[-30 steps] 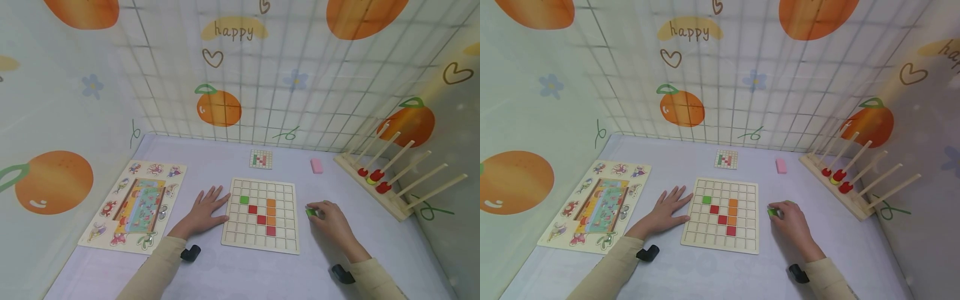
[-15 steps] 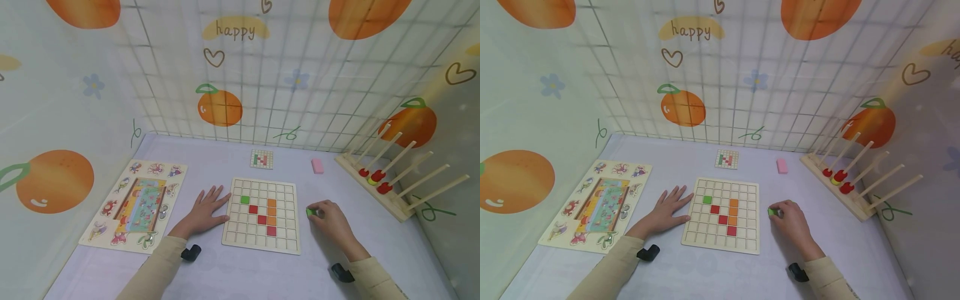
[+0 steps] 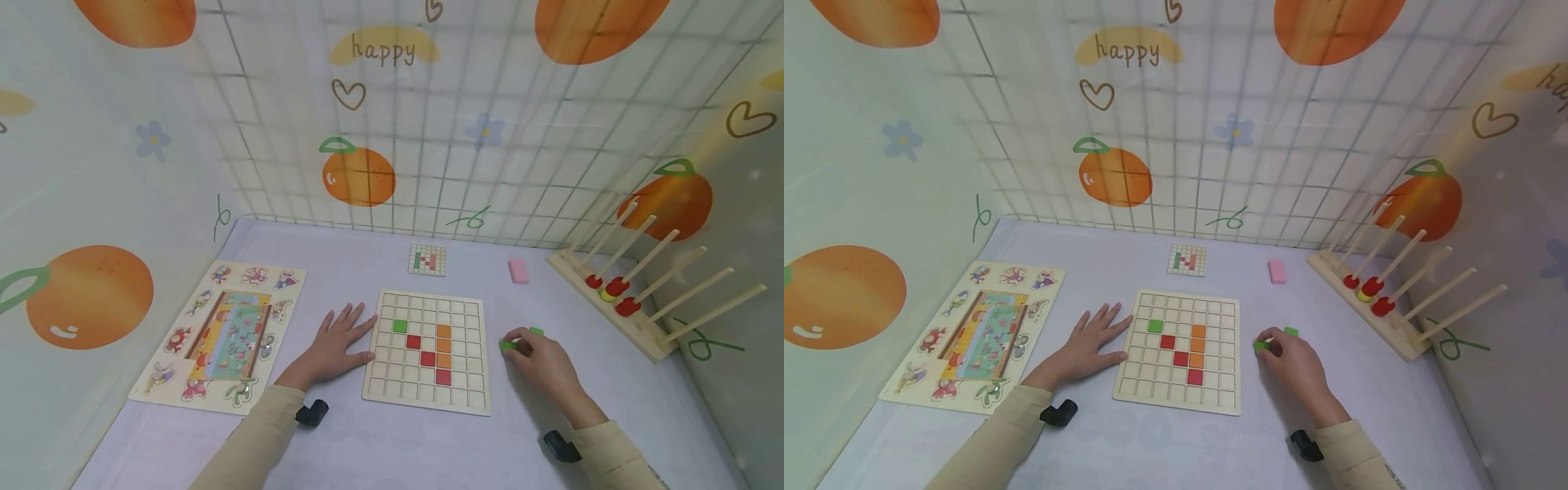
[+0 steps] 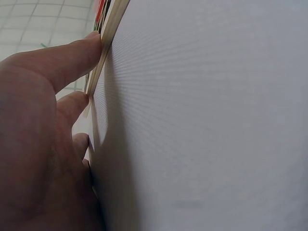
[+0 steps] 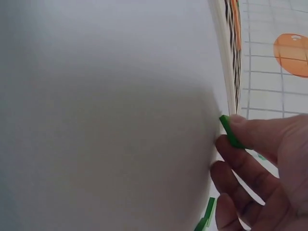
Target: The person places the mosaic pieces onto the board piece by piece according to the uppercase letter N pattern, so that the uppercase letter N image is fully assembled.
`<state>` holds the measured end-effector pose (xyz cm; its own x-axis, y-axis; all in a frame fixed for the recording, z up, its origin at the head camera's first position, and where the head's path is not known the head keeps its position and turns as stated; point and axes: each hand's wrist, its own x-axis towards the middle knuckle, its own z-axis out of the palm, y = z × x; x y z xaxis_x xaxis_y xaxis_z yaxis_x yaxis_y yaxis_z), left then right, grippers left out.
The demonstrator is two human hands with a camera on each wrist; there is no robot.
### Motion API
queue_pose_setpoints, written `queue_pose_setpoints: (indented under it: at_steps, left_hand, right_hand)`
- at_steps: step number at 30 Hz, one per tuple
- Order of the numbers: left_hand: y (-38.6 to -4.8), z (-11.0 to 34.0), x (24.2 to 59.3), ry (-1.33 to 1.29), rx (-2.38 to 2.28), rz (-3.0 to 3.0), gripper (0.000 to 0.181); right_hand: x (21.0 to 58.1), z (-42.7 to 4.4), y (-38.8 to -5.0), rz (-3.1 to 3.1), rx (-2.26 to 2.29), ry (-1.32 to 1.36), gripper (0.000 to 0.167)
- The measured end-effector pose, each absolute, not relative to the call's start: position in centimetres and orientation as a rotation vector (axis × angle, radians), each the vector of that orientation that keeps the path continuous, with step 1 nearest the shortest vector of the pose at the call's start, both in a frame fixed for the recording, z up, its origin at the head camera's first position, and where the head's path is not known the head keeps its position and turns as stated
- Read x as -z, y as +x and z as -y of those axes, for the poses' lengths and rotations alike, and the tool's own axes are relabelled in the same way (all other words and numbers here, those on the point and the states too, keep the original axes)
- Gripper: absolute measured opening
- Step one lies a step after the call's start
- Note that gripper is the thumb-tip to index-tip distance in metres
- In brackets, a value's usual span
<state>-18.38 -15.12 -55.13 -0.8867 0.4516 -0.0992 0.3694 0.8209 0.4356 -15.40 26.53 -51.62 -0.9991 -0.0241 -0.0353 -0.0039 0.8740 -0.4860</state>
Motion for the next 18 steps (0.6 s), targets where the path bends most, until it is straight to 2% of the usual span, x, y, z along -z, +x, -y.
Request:
queue_pose_setpoints:
  at_steps: [18]
  left_hand:
    - [-18.29, 15.13, 54.56, 0.658, -0.592, -2.795, 0.077]
  right_hand:
    - [51.62, -26.54, -15.36, -2.961, 0.83, 0.009, 0.023]
